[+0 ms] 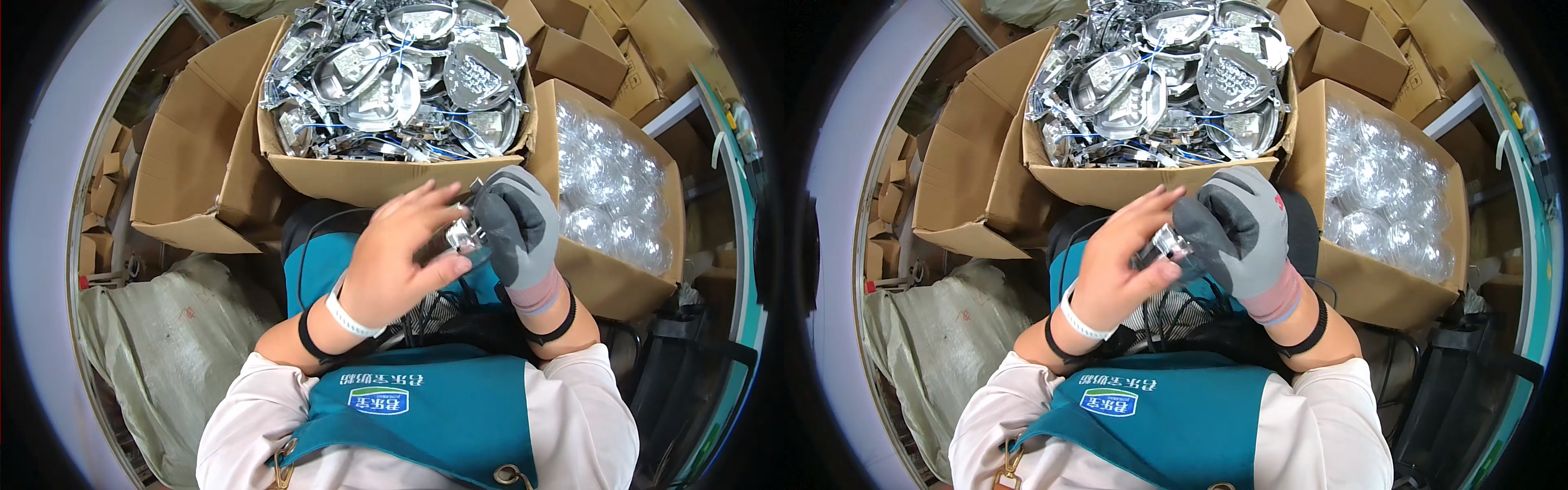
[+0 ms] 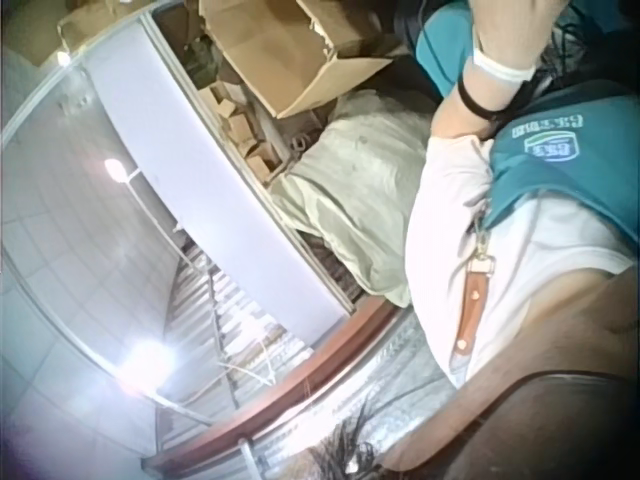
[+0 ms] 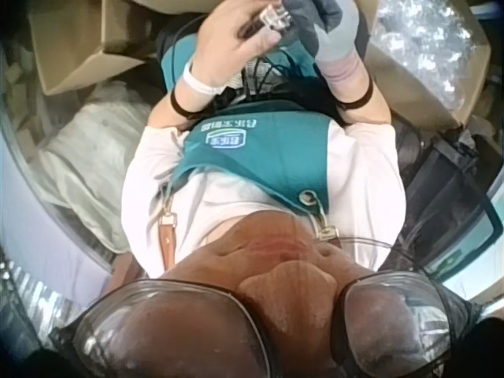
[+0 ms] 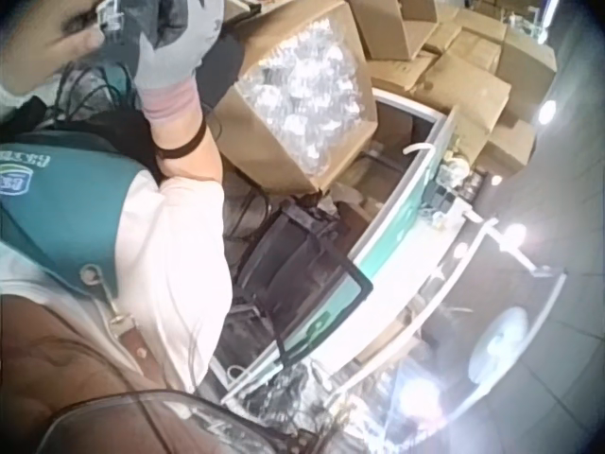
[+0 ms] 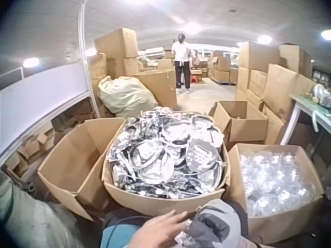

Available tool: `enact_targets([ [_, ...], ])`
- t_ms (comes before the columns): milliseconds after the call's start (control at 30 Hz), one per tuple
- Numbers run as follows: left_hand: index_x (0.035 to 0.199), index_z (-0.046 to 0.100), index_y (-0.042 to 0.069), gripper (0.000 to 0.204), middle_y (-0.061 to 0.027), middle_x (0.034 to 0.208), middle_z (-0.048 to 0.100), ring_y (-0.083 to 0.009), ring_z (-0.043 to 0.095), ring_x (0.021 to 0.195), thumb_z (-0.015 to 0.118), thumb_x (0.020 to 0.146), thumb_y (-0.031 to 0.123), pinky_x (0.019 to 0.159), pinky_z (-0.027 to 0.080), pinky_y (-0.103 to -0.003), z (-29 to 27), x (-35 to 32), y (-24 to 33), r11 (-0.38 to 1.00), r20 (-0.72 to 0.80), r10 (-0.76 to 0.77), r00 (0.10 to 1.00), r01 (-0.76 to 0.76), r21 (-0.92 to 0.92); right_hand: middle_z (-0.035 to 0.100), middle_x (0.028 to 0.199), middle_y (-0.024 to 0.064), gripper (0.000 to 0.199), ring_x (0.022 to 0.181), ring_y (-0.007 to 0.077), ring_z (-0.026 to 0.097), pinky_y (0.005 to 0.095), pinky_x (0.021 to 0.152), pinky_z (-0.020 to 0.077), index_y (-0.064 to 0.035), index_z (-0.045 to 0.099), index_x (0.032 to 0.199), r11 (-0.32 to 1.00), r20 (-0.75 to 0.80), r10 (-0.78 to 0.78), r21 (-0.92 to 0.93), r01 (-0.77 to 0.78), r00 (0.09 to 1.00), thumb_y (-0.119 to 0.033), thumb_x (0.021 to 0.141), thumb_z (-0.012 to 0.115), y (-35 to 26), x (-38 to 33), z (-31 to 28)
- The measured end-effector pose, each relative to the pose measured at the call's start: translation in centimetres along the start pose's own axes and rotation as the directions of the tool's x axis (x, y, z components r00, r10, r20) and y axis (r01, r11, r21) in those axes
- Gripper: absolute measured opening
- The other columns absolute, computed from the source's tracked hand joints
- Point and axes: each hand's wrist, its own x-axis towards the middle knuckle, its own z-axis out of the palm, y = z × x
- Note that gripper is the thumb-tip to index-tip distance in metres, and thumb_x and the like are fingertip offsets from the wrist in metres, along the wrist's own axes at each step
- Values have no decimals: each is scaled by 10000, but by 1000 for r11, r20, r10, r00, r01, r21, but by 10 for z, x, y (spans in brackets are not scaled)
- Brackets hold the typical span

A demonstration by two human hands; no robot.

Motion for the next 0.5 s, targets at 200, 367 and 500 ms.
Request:
enact_targets([
  [200,1059,643,3,464,-154,1126,661,-351,644,930,822,681,204,879,507,-387,3,-10,15,870,11,105,994,-97,484,459,593,104,219,581,314,445,378,557,355,-8,572,662,990,-16,-19,-141,16,1000,-121,815,682,3,-2,4],
  [367,1069,647,-3,438,-170,1122,664,-333,654,992,799,706,190,855,516,-350,-5,-2,15,883,32,202,979,-196,426,554,719,115,178,645,229,523,322,598,417,10,600,791,991,-44,-129,33,130,991,-126,904,580,9,1,-6],
  [500,1016,632,-39,324,-202,1185,642,-362,628,1046,746,798,172,934,472,-394,-14,-12,21,989,-112,-18,994,1,-150,577,819,42,267,714,84,511,238,635,433,26,592,894,879,-82,319,399,-262,944,-196,998,486,20,-4,-14],
])
